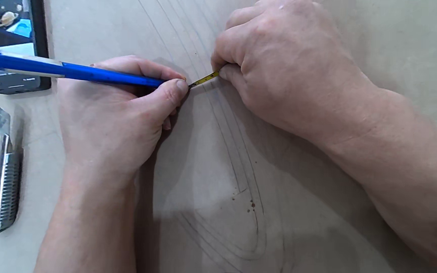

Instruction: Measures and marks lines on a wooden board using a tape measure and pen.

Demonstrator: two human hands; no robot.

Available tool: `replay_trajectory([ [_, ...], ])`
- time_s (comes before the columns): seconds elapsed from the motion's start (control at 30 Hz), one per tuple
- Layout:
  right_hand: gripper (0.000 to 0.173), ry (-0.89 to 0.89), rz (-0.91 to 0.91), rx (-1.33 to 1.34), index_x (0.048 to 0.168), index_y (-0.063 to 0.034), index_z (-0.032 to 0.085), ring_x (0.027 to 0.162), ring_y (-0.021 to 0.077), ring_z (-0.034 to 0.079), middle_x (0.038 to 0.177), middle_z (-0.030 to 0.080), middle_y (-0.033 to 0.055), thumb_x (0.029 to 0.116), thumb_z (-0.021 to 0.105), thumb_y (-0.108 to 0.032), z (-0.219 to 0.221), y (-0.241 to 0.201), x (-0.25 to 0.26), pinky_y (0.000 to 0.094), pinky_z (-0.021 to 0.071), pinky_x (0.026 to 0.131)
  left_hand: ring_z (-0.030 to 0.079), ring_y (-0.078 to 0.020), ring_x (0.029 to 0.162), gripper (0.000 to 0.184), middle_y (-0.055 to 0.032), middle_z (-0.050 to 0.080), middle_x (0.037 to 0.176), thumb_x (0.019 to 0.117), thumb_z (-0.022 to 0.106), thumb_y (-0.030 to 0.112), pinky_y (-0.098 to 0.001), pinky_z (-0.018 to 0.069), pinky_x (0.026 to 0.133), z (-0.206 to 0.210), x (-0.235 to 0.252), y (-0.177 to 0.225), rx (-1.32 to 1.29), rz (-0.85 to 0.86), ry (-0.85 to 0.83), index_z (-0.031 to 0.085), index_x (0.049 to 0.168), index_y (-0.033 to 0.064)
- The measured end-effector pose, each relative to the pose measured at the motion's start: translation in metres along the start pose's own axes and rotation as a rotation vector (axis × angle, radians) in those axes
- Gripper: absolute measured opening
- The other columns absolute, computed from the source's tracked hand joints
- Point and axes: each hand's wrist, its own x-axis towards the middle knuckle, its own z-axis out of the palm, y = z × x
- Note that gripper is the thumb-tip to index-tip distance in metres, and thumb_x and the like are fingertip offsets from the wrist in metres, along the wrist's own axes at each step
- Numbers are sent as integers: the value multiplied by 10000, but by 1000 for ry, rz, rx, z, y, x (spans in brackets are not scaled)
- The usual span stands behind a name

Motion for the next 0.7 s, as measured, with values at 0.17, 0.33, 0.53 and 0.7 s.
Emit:
replay_trajectory([
  [0.17,221,33,-24,-3,1013,-209,753,950,184,664,988,714,1,1038,543,-272,3,-1,-10,456,450,843,612,-108,514,67,17,690,741,925,761,185,-246,510,414,2,-10,7,8,-38,-3,740,973,143],
  [0.33,218,30,-9,-17,1021,-222,755,981,181,668,1025,727,-4,1035,543,-274,3,-5,-20,449,443,857,625,-101,528,87,30,700,754,919,773,205,-235,518,419,4,-20,9,19,-49,0,746,987,158],
  [0.53,222,36,-7,-25,1019,-215,754,983,190,669,1022,729,-1,1037,535,-247,3,-11,-35,448,446,856,628,-97,539,89,33,708,773,925,770,225,-233,520,431,8,-33,11,19,-37,-14,748,989,166],
  [0.7,232,43,0,-17,1018,-209,755,975,186,662,1004,725,-5,1043,529,-249,4,-16,-46,442,434,880,624,-92,533,87,38,702,760,919,769,214,-227,516,427,10,-43,12,26,-37,-11,747,988,164],
])
